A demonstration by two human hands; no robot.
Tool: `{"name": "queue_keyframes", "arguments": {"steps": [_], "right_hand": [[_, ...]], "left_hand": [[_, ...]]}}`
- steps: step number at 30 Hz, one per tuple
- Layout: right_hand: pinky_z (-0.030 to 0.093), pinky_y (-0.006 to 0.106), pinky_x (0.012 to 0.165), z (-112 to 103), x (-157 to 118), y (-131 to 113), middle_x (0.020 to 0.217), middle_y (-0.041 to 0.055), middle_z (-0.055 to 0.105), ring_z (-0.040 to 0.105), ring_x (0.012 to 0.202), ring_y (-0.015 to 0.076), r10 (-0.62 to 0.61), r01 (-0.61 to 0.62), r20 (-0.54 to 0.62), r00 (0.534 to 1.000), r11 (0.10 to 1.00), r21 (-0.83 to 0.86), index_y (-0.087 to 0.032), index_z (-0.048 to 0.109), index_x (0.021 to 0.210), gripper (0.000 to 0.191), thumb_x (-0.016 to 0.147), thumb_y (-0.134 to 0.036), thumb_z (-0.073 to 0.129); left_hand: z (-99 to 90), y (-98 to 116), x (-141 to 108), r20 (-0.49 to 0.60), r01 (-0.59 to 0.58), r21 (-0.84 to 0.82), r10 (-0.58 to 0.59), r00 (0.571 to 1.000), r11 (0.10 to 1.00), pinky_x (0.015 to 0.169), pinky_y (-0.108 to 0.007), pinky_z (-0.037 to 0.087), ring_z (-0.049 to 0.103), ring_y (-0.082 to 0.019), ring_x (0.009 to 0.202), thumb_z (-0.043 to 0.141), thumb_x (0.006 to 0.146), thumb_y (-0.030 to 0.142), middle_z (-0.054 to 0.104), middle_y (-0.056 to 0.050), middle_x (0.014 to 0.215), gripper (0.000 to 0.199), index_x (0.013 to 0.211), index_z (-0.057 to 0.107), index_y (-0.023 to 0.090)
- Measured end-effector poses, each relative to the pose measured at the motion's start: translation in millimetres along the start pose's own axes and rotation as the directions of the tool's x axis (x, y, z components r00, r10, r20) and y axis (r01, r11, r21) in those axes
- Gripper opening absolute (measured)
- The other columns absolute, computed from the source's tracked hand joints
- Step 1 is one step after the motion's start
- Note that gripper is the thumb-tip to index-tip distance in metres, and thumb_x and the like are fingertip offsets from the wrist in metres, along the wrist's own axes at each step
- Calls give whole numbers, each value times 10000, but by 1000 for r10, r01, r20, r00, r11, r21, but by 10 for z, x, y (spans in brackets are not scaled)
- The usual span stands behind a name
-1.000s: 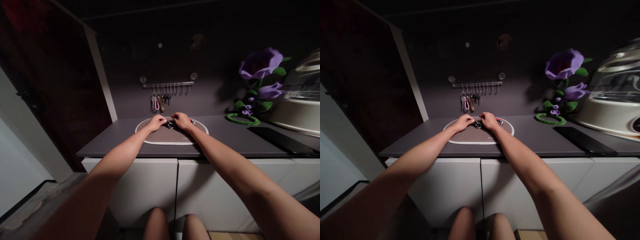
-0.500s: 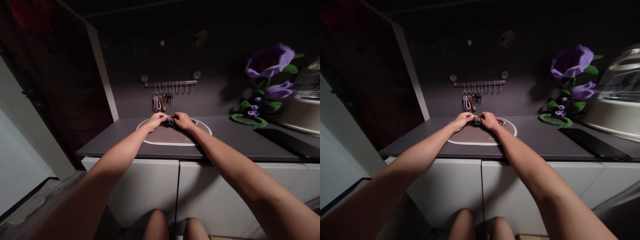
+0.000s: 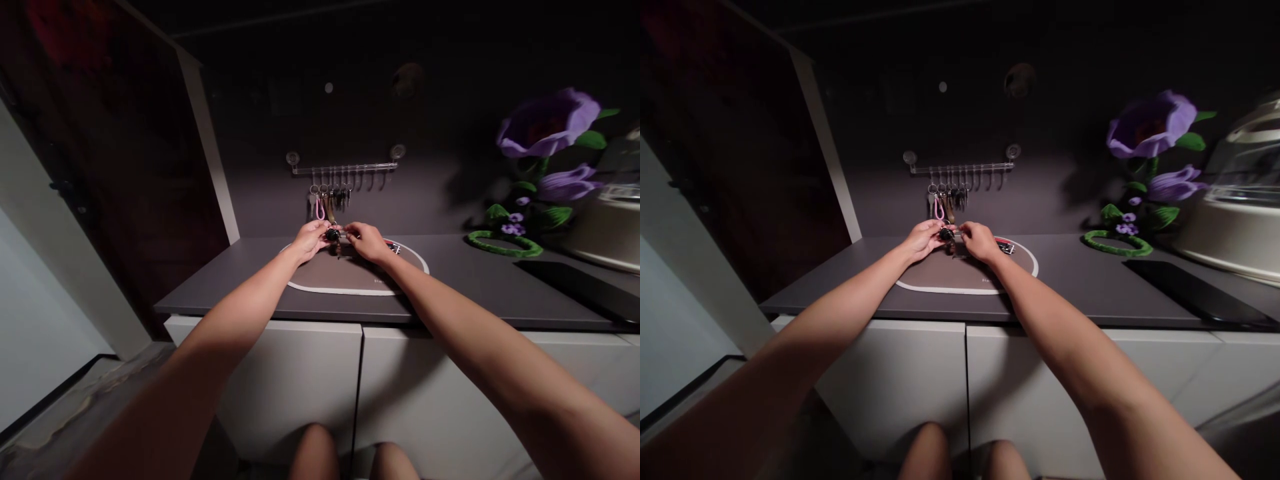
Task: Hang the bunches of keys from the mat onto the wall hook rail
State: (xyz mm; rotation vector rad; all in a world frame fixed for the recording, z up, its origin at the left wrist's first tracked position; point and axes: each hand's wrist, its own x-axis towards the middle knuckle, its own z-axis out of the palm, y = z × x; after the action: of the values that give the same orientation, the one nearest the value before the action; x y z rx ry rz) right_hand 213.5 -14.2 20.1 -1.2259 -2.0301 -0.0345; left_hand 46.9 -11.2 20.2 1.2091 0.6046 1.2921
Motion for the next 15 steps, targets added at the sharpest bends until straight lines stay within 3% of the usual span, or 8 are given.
{"name": "queue_keyframes", "arguments": {"steps": [7,15], "right_hand": [[431,286,785,-30,-37,-110,934,70,631,564,815,155,-69,84,-143,987,991,107,-164,570,1034,265,825,-276,452],[446,269,698,14,-78,-264,929,66,583,534,693,123,-122,155,-163,979,965,213,-176,530,1010,327,781,-408,522]], "left_hand": [[11,64,4,-64,-47,-53,43,997,998,822,-445,458,615,-148,785,514,819,179,663,-75,823,68,784,496,122],[46,63,22,-104,-92,12,93,990,996,762,-305,475,588,-100,712,579,778,221,652,-43,777,113,768,530,120]]}}
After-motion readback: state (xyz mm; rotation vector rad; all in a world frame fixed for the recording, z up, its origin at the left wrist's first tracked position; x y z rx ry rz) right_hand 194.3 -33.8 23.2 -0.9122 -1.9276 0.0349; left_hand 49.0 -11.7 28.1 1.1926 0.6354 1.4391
